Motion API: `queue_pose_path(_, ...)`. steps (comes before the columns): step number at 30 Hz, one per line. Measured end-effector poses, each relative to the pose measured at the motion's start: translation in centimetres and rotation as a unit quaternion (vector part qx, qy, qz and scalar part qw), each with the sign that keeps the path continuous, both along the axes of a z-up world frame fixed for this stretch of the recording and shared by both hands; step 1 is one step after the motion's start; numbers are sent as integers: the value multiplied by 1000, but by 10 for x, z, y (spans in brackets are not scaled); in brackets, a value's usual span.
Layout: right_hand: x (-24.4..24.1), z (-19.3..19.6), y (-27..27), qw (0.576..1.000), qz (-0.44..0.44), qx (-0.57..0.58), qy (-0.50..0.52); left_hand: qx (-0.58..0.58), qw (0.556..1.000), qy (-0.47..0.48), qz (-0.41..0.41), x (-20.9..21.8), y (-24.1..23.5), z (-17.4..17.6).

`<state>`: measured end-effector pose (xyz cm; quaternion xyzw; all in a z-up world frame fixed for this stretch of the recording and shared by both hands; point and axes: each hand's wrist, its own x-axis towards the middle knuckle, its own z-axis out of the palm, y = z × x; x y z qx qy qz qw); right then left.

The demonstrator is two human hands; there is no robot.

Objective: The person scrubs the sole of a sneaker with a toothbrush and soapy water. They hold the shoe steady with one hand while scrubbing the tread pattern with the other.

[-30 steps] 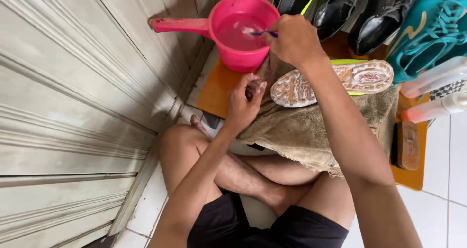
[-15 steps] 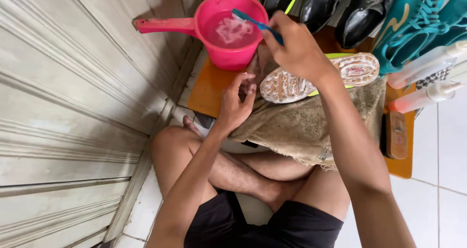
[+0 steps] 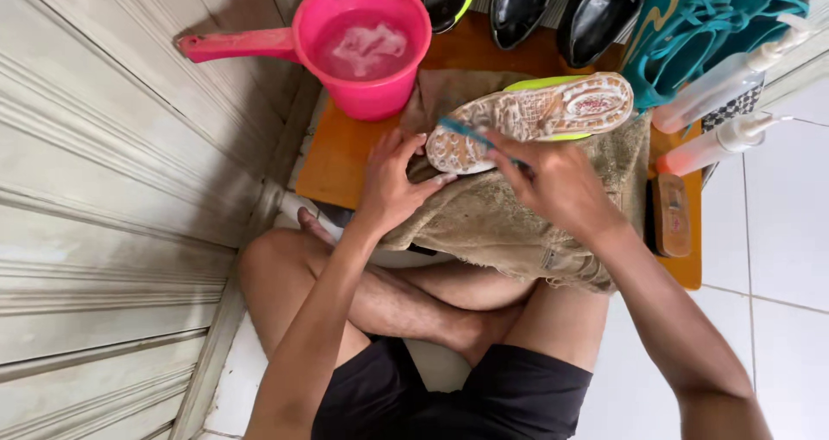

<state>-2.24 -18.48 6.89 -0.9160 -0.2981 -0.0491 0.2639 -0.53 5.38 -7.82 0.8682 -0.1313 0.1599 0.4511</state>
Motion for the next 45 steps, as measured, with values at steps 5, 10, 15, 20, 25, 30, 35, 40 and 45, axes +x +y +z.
queue_pose_path(5, 0, 5, -7, 997, 12, -73, 17, -6, 1000, -3, -4, -1, 2, 1)
queue_pose_path(10, -8, 20, 1, 995, 24, -75, 62, -8, 1000, -14, -4, 0, 2, 0)
queue_pose_path(15, -2, 8, -11, 994, 9, -94, 49, -8, 1000, -7, -6, -1, 2, 0)
queue_pose_path(20, -7, 14, -17, 992, -2, -113, 64, -12, 1000, -8, -3, -1, -1, 3)
queue_pose_path(25, -12, 17, -17, 989, -15, -100, 106, -12, 1000, 2, -3, -2, 1, 7)
queue_pose_path(30, -7, 21, -22, 994, -8, -88, 67, -17, 1000, 6, -7, -1, -2, 4)
queue_pose_path(35, -16, 15, -16, 990, 2, -98, 99, -22, 1000, -8, -5, 0, -2, 1)
queue_pose_path(40, -8, 8, -24, 996, -8, -87, 31, -27, 1000, -5, -5, -2, -2, 4)
queue_pose_path(45, -10, 18, -20, 996, 8, -74, 54, -18, 1000, -14, -3, 0, -2, 2)
